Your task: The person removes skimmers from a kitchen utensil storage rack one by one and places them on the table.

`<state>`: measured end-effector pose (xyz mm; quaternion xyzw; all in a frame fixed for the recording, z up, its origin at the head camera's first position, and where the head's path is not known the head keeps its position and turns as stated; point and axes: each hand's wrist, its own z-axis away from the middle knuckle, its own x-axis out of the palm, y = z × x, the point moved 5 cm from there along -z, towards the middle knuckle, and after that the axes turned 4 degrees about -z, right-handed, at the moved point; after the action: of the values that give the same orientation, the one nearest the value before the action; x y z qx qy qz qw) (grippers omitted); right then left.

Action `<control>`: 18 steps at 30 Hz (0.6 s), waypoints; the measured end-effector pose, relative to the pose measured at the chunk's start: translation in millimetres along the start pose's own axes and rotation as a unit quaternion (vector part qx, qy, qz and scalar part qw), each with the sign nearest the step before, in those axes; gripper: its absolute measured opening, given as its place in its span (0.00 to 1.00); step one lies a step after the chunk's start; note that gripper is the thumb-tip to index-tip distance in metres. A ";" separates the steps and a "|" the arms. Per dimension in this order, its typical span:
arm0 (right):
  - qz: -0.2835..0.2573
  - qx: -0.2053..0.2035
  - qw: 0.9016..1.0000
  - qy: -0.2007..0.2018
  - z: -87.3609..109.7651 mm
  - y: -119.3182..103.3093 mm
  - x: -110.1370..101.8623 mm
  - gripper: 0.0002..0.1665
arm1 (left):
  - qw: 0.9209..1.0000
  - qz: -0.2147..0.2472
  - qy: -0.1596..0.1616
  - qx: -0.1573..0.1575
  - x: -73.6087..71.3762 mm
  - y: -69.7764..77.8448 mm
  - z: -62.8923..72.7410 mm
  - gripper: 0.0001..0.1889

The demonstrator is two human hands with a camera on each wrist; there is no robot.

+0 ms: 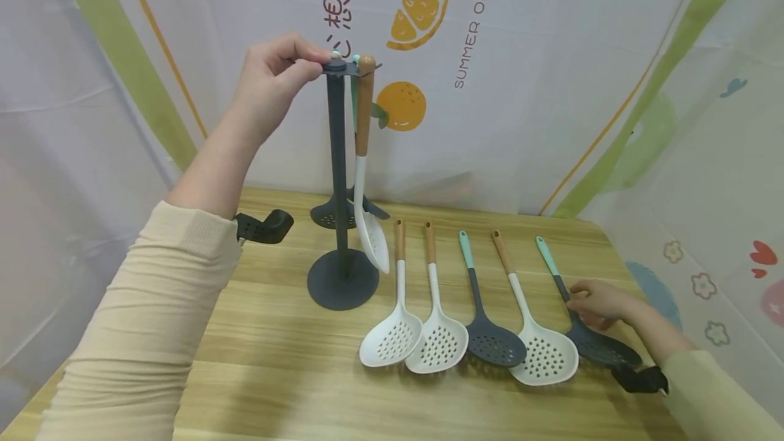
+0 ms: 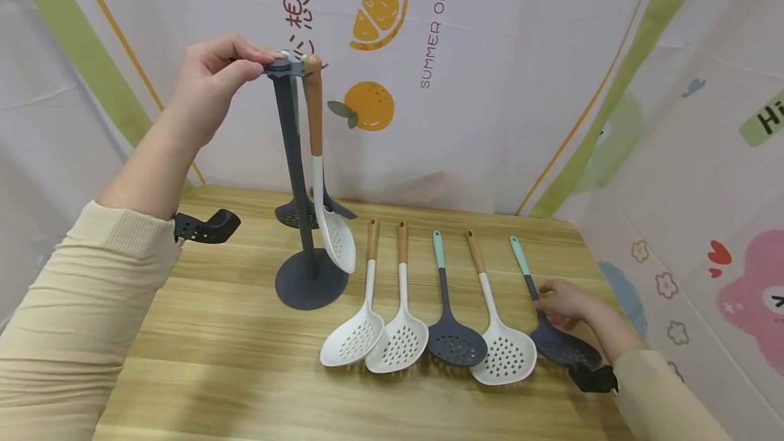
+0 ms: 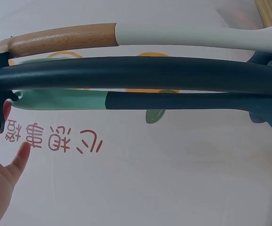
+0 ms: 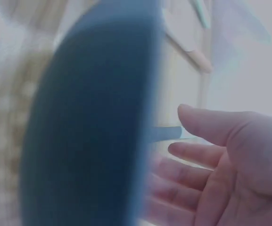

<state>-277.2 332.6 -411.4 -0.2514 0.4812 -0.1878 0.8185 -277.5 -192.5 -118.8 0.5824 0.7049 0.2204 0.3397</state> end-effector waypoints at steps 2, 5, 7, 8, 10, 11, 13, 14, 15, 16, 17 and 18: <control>-0.014 -0.005 1.000 0.000 2.3 -0.2 -2.4 0.34 | 1.000 0.001 0.000 -0.002 0.3 -0.2 -0.1 0.10; -0.028 -0.028 0.999 0.012 4.9 -3.2 -6.8 0.34 | 1.000 0.000 -0.001 -0.002 0.5 -0.4 0.0 0.10; -0.039 -0.043 0.998 0.023 6.2 -7.0 -10.1 0.33 | 1.000 0.000 -0.001 0.000 0.3 -0.6 0.2 0.10; -0.041 -0.051 0.997 0.031 6.7 -9.2 -11.8 0.32 | 1.000 -0.001 -0.001 0.001 0.2 -0.7 0.3 0.10; -0.038 -0.066 0.996 0.049 8.5 -14.8 -15.1 0.32 | 1.000 0.000 -0.001 0.003 0.1 -0.7 0.7 0.10; -0.035 -0.073 0.995 0.058 9.3 -18.0 -16.6 0.32 | 1.000 0.000 -0.001 0.003 0.0 -0.8 0.8 0.10; -0.030 -0.090 0.993 0.074 11.6 -25.8 -18.7 0.32 | 1.000 -0.001 -0.001 0.003 -0.1 -0.7 1.1 0.10; -0.025 -0.099 0.991 0.084 12.8 -29.8 -19.5 0.32 | 1.000 0.000 -0.002 0.003 0.0 -0.6 1.1 0.10; -0.022 -0.108 0.990 0.092 14.0 -34.3 -20.0 0.32 | 1.000 0.000 -0.002 0.003 0.0 -0.5 1.1 0.10; -0.020 -0.113 0.989 0.098 15.0 -38.4 -20.0 0.32 | 1.000 0.000 -0.002 0.003 0.0 -0.4 1.0 0.10; -0.016 -0.120 0.987 0.104 16.2 -42.8 -20.1 0.32 | 1.000 -0.001 -0.002 0.003 0.1 -0.2 0.9 0.10; -0.013 -0.125 0.986 0.109 17.2 -47.2 -19.7 0.32 | 1.000 0.002 -0.002 0.003 0.2 -0.1 0.7 0.10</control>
<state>-274.4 309.5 -362.8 -0.3360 0.5842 -0.1635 0.7205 -277.0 -192.4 -119.4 0.5852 0.7040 0.2174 0.3387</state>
